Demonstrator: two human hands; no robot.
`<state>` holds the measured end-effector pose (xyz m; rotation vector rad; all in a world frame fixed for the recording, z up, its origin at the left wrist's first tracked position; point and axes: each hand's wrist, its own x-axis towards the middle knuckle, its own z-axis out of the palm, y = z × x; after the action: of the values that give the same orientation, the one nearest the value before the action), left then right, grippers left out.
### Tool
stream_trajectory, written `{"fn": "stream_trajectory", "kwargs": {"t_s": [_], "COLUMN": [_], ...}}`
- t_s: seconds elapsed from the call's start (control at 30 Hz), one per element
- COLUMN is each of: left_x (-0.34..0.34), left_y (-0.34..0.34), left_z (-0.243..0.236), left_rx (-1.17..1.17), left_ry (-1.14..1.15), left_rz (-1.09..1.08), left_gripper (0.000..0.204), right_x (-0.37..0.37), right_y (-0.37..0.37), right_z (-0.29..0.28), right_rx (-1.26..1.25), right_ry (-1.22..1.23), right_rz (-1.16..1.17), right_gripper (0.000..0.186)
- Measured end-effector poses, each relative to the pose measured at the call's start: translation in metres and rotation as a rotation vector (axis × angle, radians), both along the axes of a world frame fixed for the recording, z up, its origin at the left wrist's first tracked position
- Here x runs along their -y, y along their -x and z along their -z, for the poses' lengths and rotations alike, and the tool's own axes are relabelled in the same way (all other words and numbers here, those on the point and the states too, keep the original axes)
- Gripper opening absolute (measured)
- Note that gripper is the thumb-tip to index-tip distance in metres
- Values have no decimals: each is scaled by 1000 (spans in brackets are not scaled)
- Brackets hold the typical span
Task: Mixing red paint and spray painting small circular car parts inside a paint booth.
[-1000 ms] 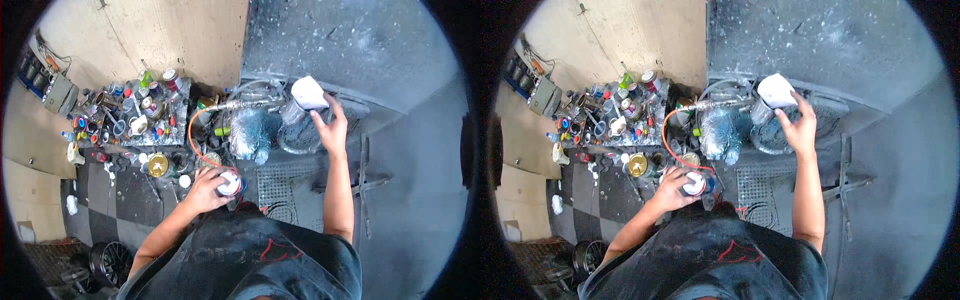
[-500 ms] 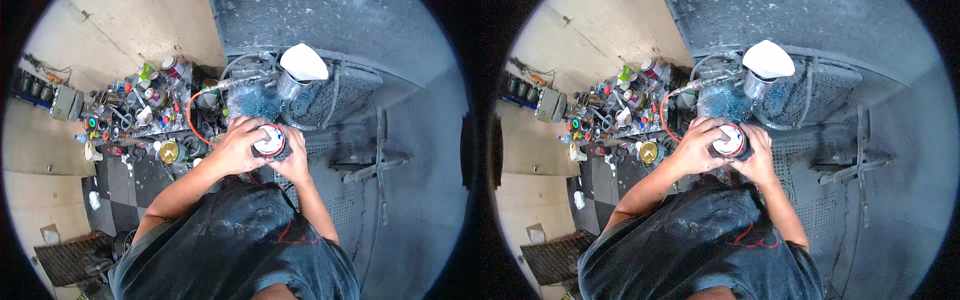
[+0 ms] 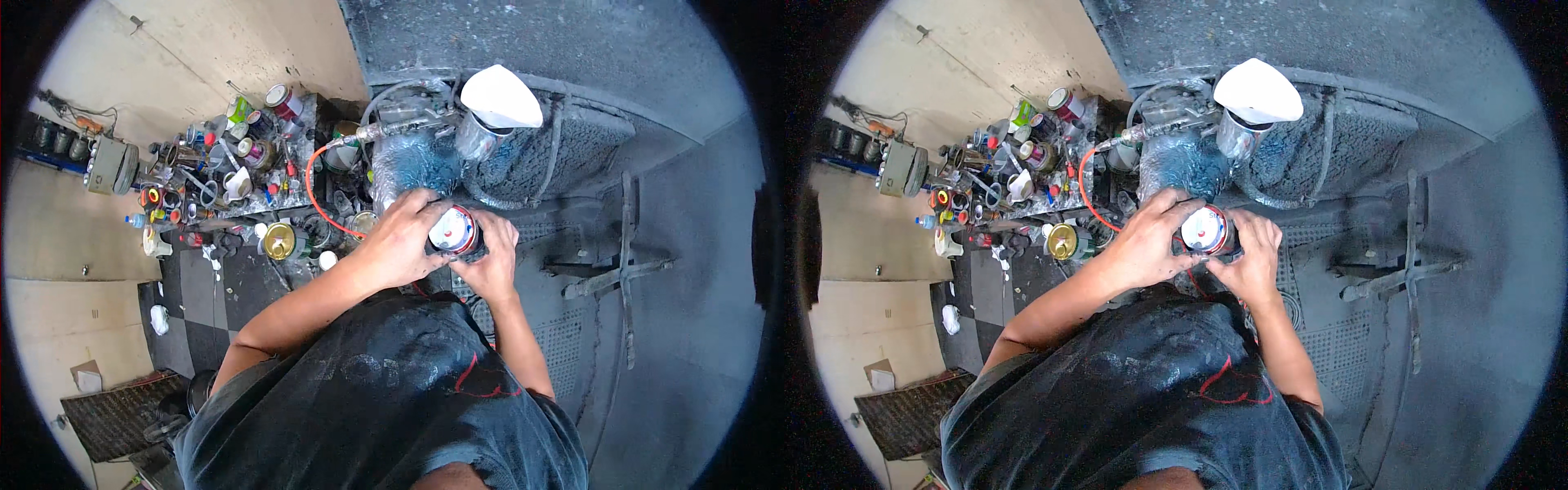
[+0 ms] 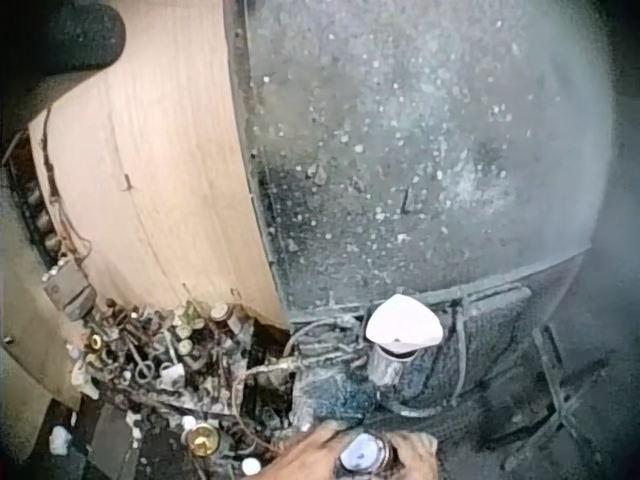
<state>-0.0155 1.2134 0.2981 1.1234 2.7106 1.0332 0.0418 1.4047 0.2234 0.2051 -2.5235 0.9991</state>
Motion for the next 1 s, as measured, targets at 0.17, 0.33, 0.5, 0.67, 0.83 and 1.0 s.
{"fn": "stream_trajectory", "kwargs": {"t_s": [0.17, 0.33, 0.5, 0.67, 0.83, 1.0], "left_x": [4, 9, 11, 13, 43, 66], "left_y": [-1, 1, -6, -10, -3, -15], "left_z": [3, 6, 7, 6, 17, 36], "left_rx": [51, 169, 144, 62, 193, 341], "left_ry": [2, 44, 14, -128, -361, -293], "left_rz": [-59, -97, -138, -242, -444, -496], "left_gripper": [66, 64, 65, 65, 65, 66], "right_x": [8, 14, 20, 19, -10, -58], "right_y": [2, 1, -2, 2, 13, 39], "right_z": [4, 11, 17, 14, -9, -55], "right_rx": [-30, -47, 3, 71, -91, -270], "right_ry": [-57, -65, -61, 137, 62, -89], "right_rz": [14, -30, -36, 71, 149, 241], "right_gripper": [74, 72, 71, 69, 69, 70]}}
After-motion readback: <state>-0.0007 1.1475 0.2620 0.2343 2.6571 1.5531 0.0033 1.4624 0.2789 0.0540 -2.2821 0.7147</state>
